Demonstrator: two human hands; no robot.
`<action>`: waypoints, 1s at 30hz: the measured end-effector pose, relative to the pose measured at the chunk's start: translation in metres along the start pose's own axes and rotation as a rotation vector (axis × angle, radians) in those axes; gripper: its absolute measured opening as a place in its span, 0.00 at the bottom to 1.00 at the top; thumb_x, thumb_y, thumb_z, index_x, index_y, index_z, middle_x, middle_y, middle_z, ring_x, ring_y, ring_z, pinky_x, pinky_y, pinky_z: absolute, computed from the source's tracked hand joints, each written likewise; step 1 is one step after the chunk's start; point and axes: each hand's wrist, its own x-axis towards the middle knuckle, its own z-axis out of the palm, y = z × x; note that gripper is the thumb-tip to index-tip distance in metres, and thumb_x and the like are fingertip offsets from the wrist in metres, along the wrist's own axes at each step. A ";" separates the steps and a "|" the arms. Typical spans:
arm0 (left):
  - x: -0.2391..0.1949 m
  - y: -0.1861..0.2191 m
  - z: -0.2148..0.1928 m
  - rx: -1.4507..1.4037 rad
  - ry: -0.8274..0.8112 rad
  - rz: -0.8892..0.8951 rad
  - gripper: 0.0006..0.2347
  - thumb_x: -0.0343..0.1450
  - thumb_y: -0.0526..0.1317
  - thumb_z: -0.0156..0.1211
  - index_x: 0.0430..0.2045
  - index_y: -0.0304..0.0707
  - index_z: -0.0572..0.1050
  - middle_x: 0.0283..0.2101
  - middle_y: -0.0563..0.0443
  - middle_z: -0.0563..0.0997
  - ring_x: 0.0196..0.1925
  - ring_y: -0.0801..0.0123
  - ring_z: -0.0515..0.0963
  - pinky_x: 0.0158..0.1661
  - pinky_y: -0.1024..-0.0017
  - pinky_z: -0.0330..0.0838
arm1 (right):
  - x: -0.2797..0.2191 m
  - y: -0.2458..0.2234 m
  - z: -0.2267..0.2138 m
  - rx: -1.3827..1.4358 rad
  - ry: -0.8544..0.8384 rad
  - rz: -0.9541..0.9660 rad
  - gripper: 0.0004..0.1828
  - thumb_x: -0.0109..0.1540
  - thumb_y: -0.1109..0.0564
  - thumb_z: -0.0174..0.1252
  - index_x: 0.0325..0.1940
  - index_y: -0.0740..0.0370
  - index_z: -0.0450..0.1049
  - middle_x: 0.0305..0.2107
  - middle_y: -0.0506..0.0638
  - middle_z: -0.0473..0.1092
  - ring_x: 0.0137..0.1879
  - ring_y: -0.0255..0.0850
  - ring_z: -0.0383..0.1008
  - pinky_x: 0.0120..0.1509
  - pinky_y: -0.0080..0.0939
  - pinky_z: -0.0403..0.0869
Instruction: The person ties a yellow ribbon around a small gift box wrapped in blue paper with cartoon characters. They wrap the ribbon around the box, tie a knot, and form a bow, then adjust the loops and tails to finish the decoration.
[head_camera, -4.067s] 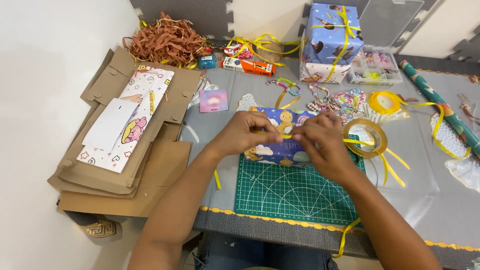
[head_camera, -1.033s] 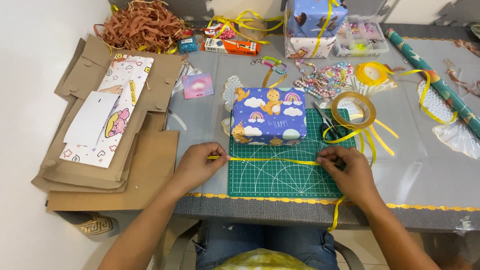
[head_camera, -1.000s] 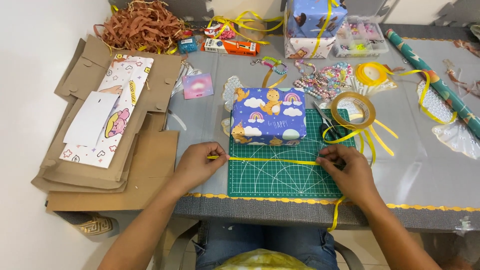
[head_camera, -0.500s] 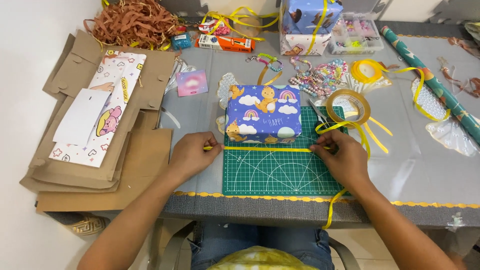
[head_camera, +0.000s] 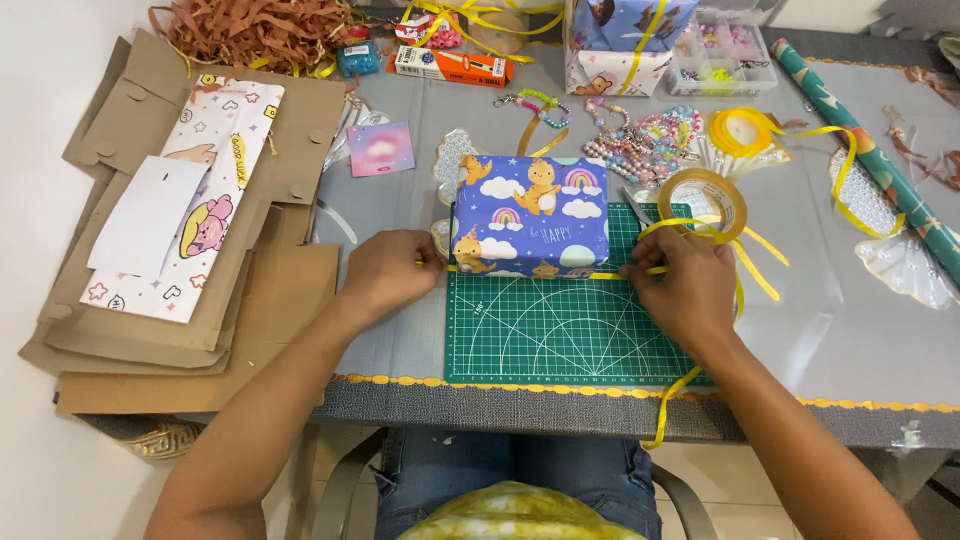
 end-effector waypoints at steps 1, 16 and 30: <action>0.004 0.000 -0.002 0.000 -0.002 -0.001 0.10 0.76 0.45 0.63 0.35 0.41 0.88 0.31 0.45 0.88 0.37 0.53 0.88 0.36 0.60 0.78 | 0.003 0.004 0.003 0.000 -0.001 0.001 0.10 0.66 0.60 0.77 0.50 0.57 0.86 0.40 0.51 0.84 0.56 0.53 0.86 0.70 0.56 0.72; 0.054 -0.008 -0.001 0.008 0.027 0.072 0.10 0.69 0.40 0.66 0.38 0.36 0.88 0.34 0.38 0.88 0.42 0.43 0.89 0.42 0.53 0.81 | 0.069 0.022 0.032 -0.148 -0.022 -0.173 0.21 0.67 0.59 0.73 0.65 0.48 0.85 0.35 0.43 0.83 0.52 0.48 0.85 0.69 0.60 0.66; 0.037 0.012 -0.017 -0.197 0.155 0.303 0.40 0.66 0.26 0.77 0.80 0.39 0.72 0.70 0.35 0.85 0.78 0.33 0.76 0.75 0.40 0.67 | 0.083 0.026 0.019 -0.090 -0.179 -0.290 0.44 0.70 0.60 0.67 0.91 0.41 0.66 0.42 0.47 0.85 0.59 0.50 0.85 0.74 0.65 0.58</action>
